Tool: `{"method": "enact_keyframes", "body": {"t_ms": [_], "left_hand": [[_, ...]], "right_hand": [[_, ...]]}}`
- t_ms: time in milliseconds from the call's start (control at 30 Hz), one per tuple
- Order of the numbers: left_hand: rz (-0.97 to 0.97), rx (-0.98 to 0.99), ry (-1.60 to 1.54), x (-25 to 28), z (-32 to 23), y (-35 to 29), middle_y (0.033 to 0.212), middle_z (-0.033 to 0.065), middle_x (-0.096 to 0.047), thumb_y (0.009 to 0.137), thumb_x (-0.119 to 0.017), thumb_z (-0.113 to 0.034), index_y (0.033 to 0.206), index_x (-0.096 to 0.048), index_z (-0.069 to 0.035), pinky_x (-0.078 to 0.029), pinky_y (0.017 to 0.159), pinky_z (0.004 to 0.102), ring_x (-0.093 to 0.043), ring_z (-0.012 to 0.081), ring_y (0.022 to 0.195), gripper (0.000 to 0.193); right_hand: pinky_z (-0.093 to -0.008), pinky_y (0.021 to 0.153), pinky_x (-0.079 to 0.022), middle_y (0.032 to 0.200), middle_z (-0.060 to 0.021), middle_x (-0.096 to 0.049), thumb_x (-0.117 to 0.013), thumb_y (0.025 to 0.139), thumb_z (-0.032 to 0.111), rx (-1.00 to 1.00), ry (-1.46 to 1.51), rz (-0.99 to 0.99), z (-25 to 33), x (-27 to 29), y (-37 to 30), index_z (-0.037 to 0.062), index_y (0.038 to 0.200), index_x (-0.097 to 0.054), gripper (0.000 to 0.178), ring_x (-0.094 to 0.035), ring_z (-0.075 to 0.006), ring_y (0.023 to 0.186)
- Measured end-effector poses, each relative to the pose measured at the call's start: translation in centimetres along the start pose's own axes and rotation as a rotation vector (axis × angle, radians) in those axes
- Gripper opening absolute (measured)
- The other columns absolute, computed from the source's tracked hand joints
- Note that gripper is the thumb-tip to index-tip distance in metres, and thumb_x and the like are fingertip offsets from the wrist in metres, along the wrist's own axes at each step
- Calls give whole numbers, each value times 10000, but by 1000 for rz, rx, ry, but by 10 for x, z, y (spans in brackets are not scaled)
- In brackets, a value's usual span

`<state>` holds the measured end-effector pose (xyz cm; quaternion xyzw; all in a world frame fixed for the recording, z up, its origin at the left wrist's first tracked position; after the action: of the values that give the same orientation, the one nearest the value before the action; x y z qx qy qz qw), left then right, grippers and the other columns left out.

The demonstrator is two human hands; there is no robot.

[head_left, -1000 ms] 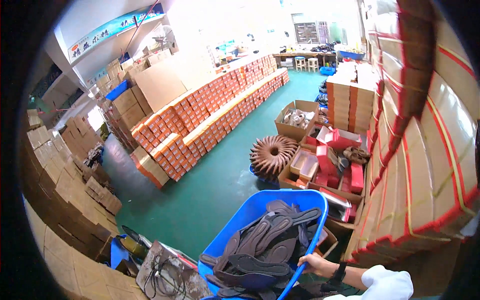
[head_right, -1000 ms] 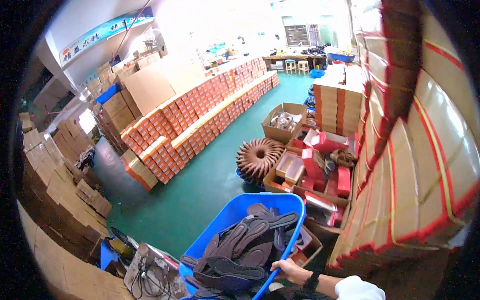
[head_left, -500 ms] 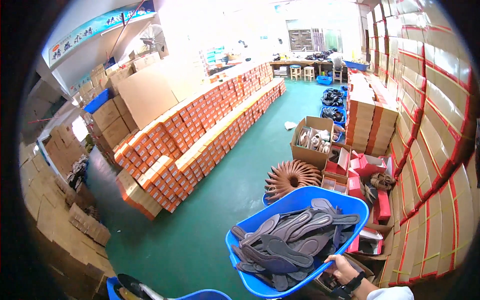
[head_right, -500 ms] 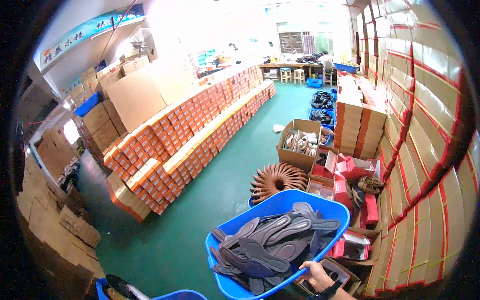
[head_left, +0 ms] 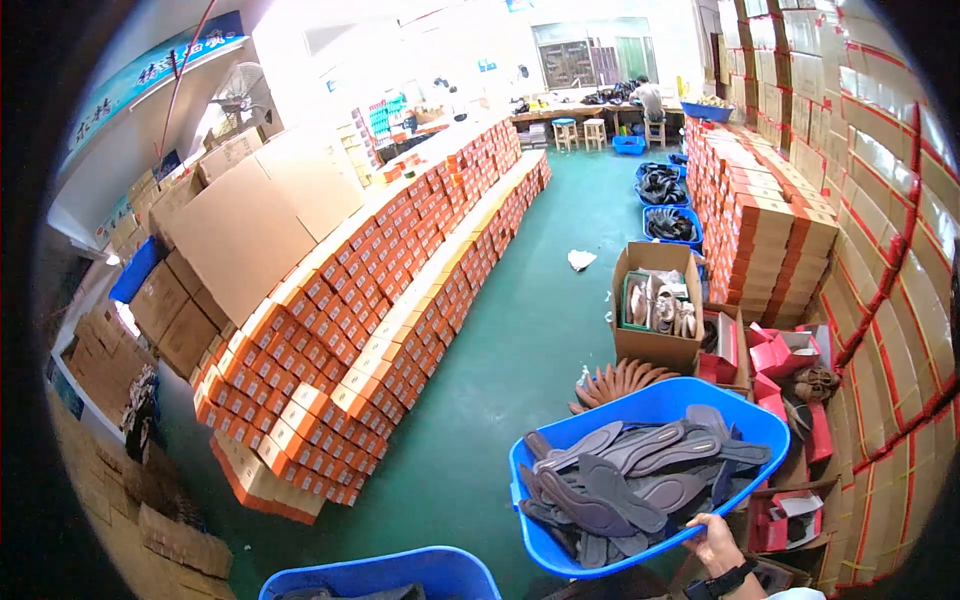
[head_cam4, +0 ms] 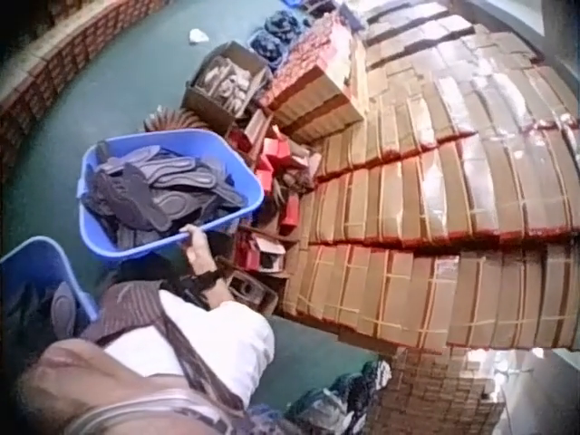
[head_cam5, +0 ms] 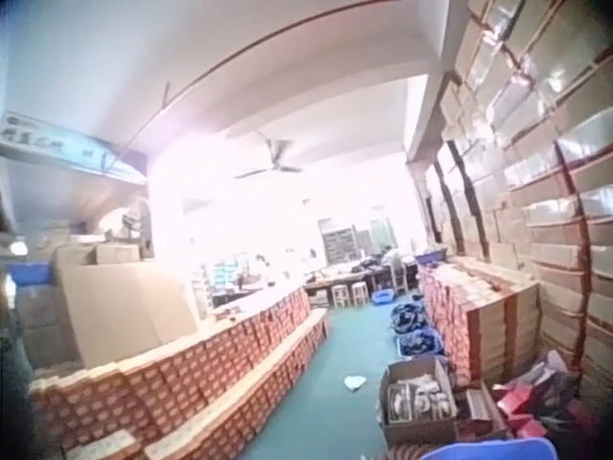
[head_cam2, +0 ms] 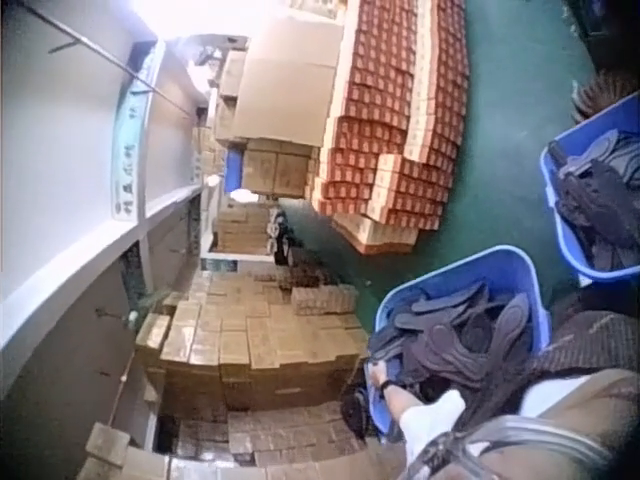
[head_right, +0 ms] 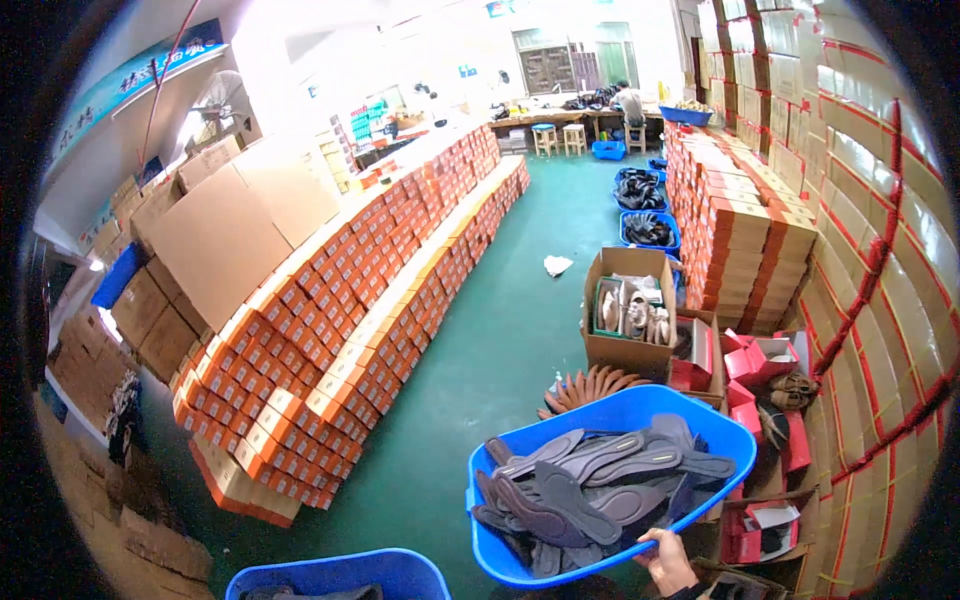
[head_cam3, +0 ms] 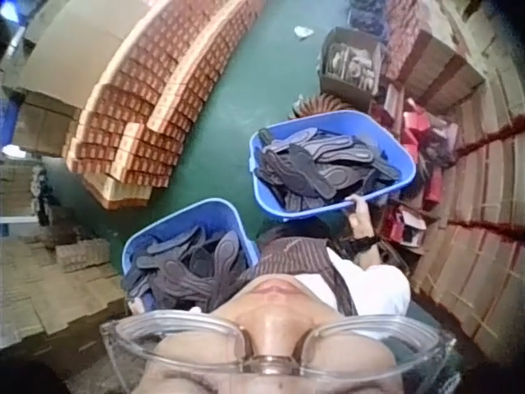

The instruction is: Picking up, stacking, and transporting bins of shoe insoles in a warehouse area.

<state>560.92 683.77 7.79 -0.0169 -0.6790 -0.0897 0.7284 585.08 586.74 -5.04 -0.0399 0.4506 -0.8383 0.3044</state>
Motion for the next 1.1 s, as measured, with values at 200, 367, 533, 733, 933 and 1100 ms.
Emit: {"method": "enact_keyframes", "body": {"t_ms": [200,367,533,733,933,1100], "left_hand": [[-8,-81,76,5,-182,71,1213,191,-561,752,-455,-489,1220,-554,-107,-362,970,514,-504,394,1147,612],[-9,-167,174,27,-342,129,1188,189,-569,744,-466,-457,1206,-557,-106,-367,955,509,-514,392,1125,588],[-13,-283,230,63,-540,178,1164,187,-578,735,-476,-426,1191,-561,-104,-373,940,505,-523,391,1103,564],[-88,-460,120,91,-880,188,1134,186,-589,726,-488,-388,1174,-565,-103,-380,922,500,-534,389,1077,537],[-152,-595,-18,135,-1202,130,1105,184,-600,716,-501,-350,1157,-570,-101,-386,903,495,-546,387,1050,511],[-175,-625,-80,179,-1389,78,1080,182,-608,708,-511,-318,1143,-573,-99,-392,888,491,-555,385,1028,491]], "right_hand": [[-416,560,-491,659,-67,-532,-567,686,83,13,65,-29,39,-147,78,79,670,-526,44,-548,-241,637],[-343,604,-456,671,-39,-523,-603,697,86,58,216,-36,82,-287,130,106,648,-503,113,-526,-196,663],[-339,668,-462,677,-13,-524,-578,738,71,93,316,-42,131,-406,176,121,688,-504,103,-529,-176,694],[-335,665,-479,678,-25,-527,-577,697,44,87,422,-47,195,-497,261,105,680,-506,96,-532,-192,659],[-340,647,-473,683,-38,-506,-566,710,54,61,395,-74,294,-604,374,97,667,-482,104,-515,-202,660],[-346,588,-486,683,-52,-495,-574,715,72,80,441,-130,387,-679,468,86,682,-478,102,-525,-210,638]]}}
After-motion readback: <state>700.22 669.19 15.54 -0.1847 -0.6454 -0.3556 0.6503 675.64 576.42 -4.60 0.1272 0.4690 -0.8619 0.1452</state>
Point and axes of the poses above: each hand's wrist, its own y-axis towards the middle knuckle, its own x-axis out of the back of the hand, z = x × y, the point moved 7 cm from there along y, towards the middle knuckle
